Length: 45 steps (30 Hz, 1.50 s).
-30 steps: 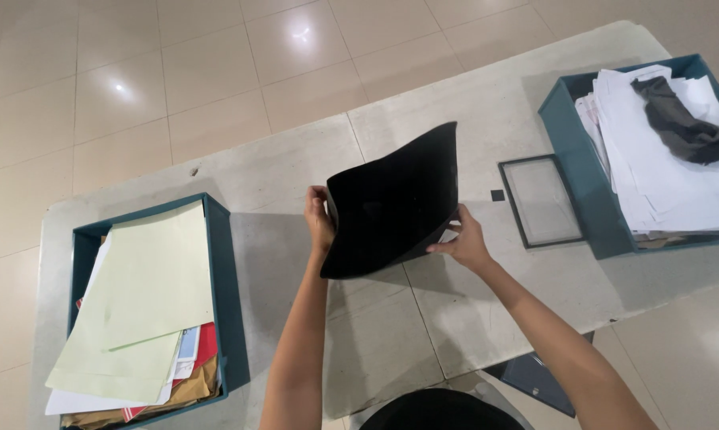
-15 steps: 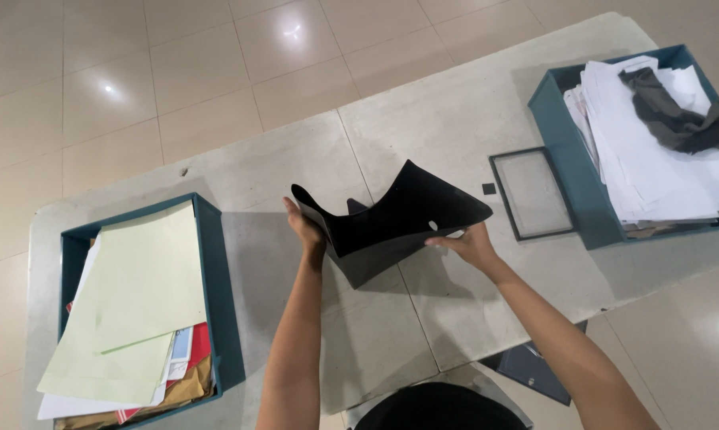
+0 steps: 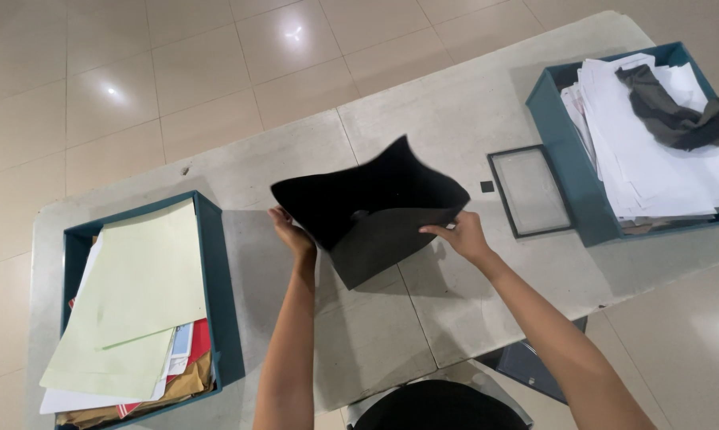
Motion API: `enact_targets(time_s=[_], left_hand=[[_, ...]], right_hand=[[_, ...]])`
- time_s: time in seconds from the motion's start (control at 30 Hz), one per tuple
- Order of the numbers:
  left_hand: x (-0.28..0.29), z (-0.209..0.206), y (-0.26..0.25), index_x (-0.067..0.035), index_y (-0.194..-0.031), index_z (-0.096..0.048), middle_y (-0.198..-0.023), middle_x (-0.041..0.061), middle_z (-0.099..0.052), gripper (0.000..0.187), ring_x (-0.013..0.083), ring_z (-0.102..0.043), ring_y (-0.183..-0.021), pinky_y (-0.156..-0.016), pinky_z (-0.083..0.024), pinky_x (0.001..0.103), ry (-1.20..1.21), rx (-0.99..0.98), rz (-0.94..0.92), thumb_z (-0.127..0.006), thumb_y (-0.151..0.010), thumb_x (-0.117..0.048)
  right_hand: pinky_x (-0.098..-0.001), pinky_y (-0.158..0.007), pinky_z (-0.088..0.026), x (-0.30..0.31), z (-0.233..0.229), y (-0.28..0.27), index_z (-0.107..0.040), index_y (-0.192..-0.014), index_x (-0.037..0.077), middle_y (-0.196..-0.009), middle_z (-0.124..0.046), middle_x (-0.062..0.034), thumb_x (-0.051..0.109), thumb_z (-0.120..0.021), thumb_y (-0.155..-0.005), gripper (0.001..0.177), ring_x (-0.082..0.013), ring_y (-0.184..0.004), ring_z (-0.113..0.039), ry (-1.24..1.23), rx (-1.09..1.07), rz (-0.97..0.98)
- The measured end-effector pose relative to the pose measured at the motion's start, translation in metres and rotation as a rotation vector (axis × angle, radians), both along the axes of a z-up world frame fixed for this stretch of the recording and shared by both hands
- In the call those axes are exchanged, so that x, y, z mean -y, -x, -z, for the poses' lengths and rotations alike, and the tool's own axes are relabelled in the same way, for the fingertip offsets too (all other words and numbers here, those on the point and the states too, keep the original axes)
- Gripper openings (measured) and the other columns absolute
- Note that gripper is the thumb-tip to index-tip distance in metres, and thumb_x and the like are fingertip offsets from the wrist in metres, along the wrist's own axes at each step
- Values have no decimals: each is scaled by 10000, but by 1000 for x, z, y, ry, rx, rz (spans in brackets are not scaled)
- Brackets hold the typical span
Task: Assembling and stacking plastic storage boxes on a table.
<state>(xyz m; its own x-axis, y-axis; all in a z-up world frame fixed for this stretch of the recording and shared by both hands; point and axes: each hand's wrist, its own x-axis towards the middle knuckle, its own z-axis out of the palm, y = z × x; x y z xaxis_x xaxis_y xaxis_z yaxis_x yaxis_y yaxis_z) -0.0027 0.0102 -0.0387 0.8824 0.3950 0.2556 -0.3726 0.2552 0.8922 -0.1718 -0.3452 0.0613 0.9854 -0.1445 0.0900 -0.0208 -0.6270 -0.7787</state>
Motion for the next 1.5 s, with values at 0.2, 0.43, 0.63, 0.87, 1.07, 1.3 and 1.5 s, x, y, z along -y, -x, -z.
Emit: enact_targets(time_s=[0.2,0.43,0.63,0.87,1.07,1.3,1.5], left_hand=[[22,2,119,-75,-1614,-216,-1573,143,-367,942,266,-379,-1460,-1195,-346,477,-40,-56,367,-301,-976,-763],[18,28,196,-45,-1657,-139,-1623,248,-318,954,387,-331,-1493,-1185,-305,500,-490,162,380,-598,-992,-553],[31,-20,181,-45,-1618,-250,-803,187,-664,725,252,-567,-615,-589,-502,366,-865,-133,230,-617,-993,-56],[38,-20,162,-87,-1560,-450,-748,261,-645,542,278,-498,-531,-536,-463,380,-1008,-430,74,-625,-1047,-107],[31,-42,151,-14,-1569,-304,-1179,218,-712,778,253,-715,-1018,-803,-564,339,-805,-94,125,-723,-914,-56],[14,-88,143,-69,-1655,-223,-1407,160,-626,926,254,-617,-1271,-984,-567,374,-511,-39,283,-771,-911,-20],[15,-135,131,-77,-1575,-254,-1422,158,-526,954,248,-550,-1297,-1098,-483,407,-500,121,302,-856,-836,-43]], right_hand=[[-371,-944,-621,-15,-7,-3,-707,-1151,-11,-1057,-781,-113,174,-860,-807,419,-193,-996,-758,-285,164,-31],[-368,-917,-629,-25,-1,2,-662,-1234,-4,-1121,-771,-115,174,-851,-852,462,-196,-1042,-750,-285,229,-18],[-342,-856,-613,-30,8,1,-494,-1388,9,-1066,-756,-120,175,-858,-783,726,-194,-963,-729,-340,149,-101],[-309,-649,-560,-35,45,2,-725,-1047,-19,-842,-759,-141,178,-835,-898,269,-180,-693,-707,-80,205,67],[-345,-664,-546,-27,47,5,-771,-966,-9,-773,-751,-157,222,-826,-927,240,-231,-669,-690,-38,77,165],[-441,-1023,-523,-25,4,10,-531,-1381,-3,-1309,-655,-169,320,-912,-733,819,-284,-1229,-629,-176,143,-43],[-518,-1170,-354,-33,-32,-4,-192,-1607,-16,-1561,-422,-238,350,-939,-749,1195,-386,-1448,-415,-219,250,-159]])
